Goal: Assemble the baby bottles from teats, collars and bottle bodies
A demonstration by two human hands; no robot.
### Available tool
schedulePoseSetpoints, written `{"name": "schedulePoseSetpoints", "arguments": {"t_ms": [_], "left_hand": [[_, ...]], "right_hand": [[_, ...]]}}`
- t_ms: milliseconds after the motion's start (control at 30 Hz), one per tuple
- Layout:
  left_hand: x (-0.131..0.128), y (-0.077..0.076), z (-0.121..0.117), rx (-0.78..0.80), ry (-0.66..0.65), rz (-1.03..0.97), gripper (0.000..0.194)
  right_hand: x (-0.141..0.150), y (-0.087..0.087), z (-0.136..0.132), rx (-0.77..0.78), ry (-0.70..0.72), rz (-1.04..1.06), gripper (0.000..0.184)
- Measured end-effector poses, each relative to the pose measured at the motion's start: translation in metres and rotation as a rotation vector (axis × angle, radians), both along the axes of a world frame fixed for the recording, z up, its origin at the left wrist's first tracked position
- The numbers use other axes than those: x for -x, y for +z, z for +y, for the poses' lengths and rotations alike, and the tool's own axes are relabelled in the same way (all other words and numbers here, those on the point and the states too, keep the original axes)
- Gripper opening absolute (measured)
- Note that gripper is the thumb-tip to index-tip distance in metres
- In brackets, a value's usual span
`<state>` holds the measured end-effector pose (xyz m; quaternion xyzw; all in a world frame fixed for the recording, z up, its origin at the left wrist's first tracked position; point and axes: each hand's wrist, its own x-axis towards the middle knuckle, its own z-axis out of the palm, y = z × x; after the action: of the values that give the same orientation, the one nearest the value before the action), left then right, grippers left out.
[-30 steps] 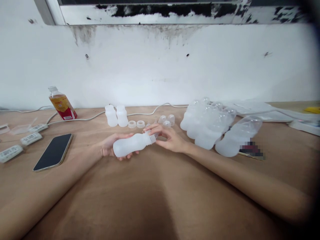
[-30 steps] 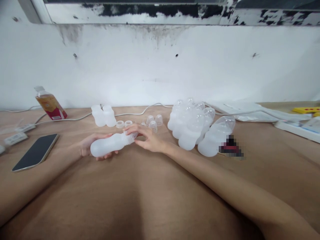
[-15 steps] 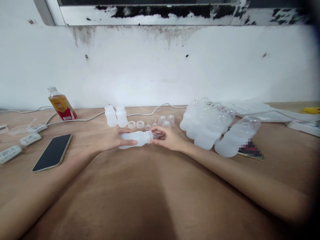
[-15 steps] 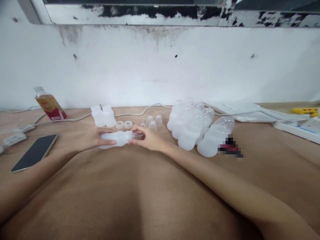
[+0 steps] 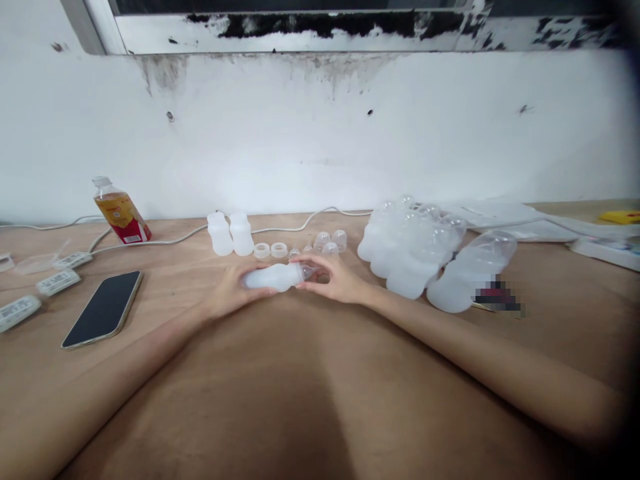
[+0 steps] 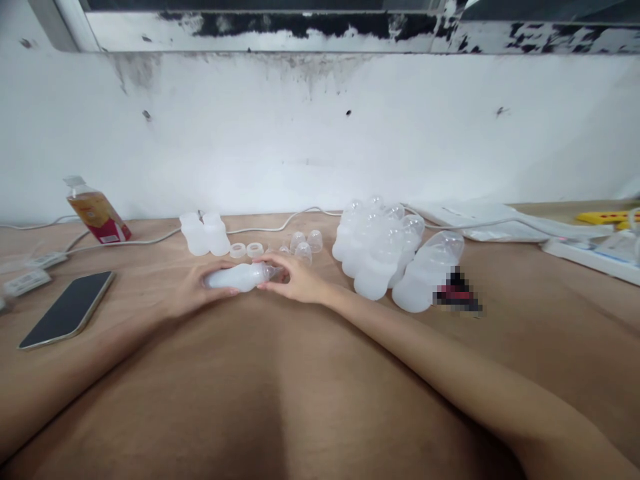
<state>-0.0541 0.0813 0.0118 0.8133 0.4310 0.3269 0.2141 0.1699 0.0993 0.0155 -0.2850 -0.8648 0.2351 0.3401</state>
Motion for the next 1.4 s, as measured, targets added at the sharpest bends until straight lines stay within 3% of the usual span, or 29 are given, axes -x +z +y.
{"name": "schedulePoseSetpoints", "arguments": {"t_ms": [100,167,233,367,433,533,700,800,900,967,1100,1167,1233,1400], "left_hand": [[-0.002,0.002,-0.005,-0.065,0.011,0.036,0.047],[-0.004,0.003,-0.008,-0.105,-0.001,0.056,0.047],[-0.004,0.003,-0.009,-0.124,-0.011,0.067,0.047],[-0.002,0.001,-0.006,-0.121,0.015,0.034,0.046],[-0.001,-0.001,-0.004,-0.11,0.041,0.012,0.046],[-0.001,-0.002,-0.003,-0.093,0.06,0.015,0.046],[-0.005,-0.006,-0.009,-0.149,0.033,0.075,0.047],[-0.005,-0.009,-0.011,-0.331,0.084,0.151,0.043],[-0.001,-0.011,-0.009,-0.495,0.104,0.263,0.038],[0.001,-0.01,-0.007,-0.489,0.107,0.269,0.039],[0.002,-0.008,-0.006,-0.267,0.091,0.175,0.044],[0.002,-0.008,-0.007,-0.197,0.038,0.179,0.043],[0.001,-0.009,-0.008,-0.232,0.021,0.213,0.043],[-0.001,-0.015,-0.01,-0.507,0.109,0.371,0.042]], "right_hand": [[0.005,-0.007,0.0,0.196,-0.065,0.019,0.031],[0.006,-0.009,-0.001,0.347,-0.061,-0.038,0.043],[0.005,-0.007,-0.001,0.38,-0.056,-0.093,0.054],[0.0,0.003,-0.003,0.097,-0.036,-0.037,0.039],[-0.001,0.005,-0.004,-0.067,0.035,-0.051,0.045],[0.002,0.002,-0.005,-0.14,0.013,-0.092,0.04],[0.011,-0.003,-0.01,0.259,-0.153,-0.003,0.032],[0.016,-0.002,-0.014,0.513,-0.151,0.048,0.041],[0.021,0.0,-0.016,0.648,-0.154,0.045,0.047],[0.022,0.002,-0.017,0.587,-0.16,-0.009,0.048],[0.013,0.005,-0.014,0.069,-0.139,-0.166,0.039],[0.008,0.005,-0.012,-0.074,-0.1,-0.243,0.041],[0.006,0.002,-0.012,-0.057,-0.085,-0.264,0.039],[0.01,-0.007,-0.013,0.106,-0.147,-0.123,0.035]]}}
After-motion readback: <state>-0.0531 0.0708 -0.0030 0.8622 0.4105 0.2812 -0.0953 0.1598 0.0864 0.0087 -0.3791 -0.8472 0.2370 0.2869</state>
